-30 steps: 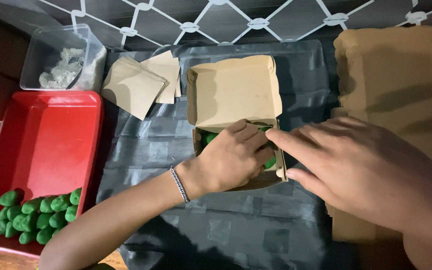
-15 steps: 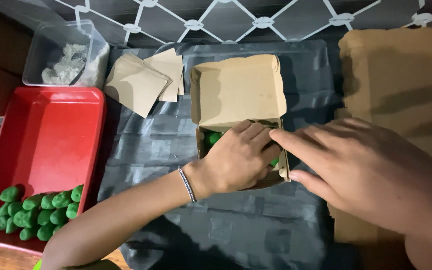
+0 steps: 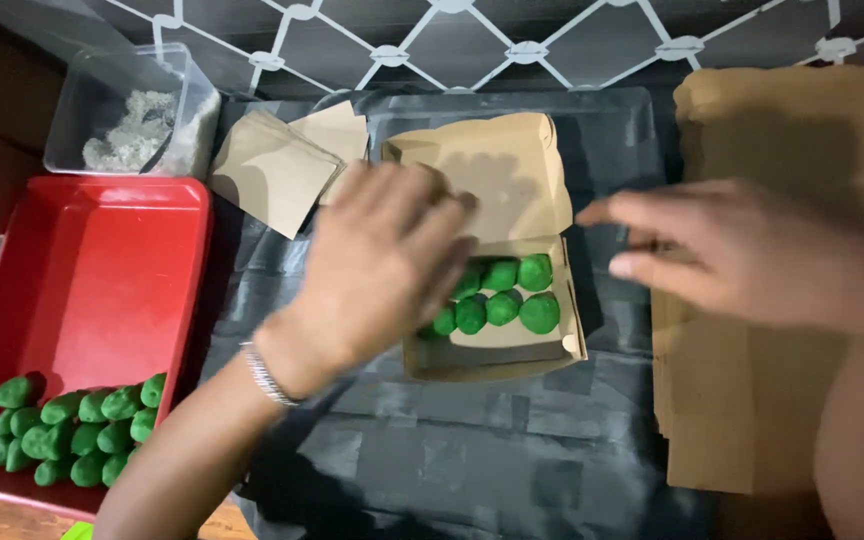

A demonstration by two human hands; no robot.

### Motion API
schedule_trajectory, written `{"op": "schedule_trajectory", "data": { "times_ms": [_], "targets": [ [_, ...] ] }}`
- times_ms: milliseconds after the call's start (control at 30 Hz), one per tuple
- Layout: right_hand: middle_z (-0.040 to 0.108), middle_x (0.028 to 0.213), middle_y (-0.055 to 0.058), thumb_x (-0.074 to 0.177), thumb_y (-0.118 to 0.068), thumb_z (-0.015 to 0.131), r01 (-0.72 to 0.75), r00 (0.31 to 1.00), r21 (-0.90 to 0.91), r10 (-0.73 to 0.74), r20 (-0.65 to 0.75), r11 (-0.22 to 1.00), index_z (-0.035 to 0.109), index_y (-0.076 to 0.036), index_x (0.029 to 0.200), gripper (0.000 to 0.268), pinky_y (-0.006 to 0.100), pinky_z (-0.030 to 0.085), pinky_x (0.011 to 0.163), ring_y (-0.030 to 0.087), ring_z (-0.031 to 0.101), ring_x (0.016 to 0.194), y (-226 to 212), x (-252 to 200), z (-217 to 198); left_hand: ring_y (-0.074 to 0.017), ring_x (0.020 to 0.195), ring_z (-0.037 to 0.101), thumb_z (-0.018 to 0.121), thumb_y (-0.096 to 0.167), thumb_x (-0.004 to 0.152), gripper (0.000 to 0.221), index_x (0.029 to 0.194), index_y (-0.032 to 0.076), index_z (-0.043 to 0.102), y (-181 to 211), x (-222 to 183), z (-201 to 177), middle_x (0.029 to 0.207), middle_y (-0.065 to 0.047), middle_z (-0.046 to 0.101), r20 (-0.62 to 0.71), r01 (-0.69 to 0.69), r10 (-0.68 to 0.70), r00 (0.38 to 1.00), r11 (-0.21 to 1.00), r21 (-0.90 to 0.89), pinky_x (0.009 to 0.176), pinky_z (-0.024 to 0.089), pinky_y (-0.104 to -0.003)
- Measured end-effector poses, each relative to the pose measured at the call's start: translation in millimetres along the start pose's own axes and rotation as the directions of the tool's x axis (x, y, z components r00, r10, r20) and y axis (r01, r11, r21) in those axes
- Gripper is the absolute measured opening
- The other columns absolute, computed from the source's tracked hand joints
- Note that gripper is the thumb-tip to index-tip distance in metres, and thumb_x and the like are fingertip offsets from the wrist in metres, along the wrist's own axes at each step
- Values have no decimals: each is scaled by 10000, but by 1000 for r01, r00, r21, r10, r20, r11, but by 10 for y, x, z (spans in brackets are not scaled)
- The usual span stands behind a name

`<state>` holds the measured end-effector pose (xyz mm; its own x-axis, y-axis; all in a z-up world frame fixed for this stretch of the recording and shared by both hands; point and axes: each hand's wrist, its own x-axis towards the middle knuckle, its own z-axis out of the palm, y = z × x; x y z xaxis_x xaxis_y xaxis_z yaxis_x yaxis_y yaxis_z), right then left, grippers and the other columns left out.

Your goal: The person assembles a small cardboard box, fills it with green spherical food items from a tray, adds white powder using a spoon, and then folds the box closed.

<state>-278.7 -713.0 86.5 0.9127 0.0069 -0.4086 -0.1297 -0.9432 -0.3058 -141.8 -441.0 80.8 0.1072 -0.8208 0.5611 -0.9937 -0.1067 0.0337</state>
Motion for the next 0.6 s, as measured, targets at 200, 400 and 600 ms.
{"op": "schedule_trajectory", "data": {
  "times_ms": [200,400,600],
  "targets": [
    [766,697,-61,976,-428,592,-63,998,-74,61,-18,995,704,-261,945,203,320,512,620,125,710,590,-56,144,-96,-317,807,555,732,163,941,144,1006,83,632,-25,-282,-140,935,-116,555,115,65,-71,991,997,50,760,446,-473],
    [720,670,-82,974,-456,581,-46,989,-71,55,137,996,711,-364,1036,171,306,441,624,112,638,577,-423,77,-11,-252,933,534,772,196,894,175,1066,218,749,307,-362,364,1029,-23,609,263,-169,162,951,986,7,871,438,-397],
    [624,665,4,1018,-356,570,-16,963,-77,37,268,997,549,-177,831,260,350,402,628,156,540,574,-362,163,180,-292,1037,567,696,221,874,161,992,219,805,400,-138,932,1032,-5,701,217,-238,237,947,971,-21,1058,444,-473]
  ]
}}
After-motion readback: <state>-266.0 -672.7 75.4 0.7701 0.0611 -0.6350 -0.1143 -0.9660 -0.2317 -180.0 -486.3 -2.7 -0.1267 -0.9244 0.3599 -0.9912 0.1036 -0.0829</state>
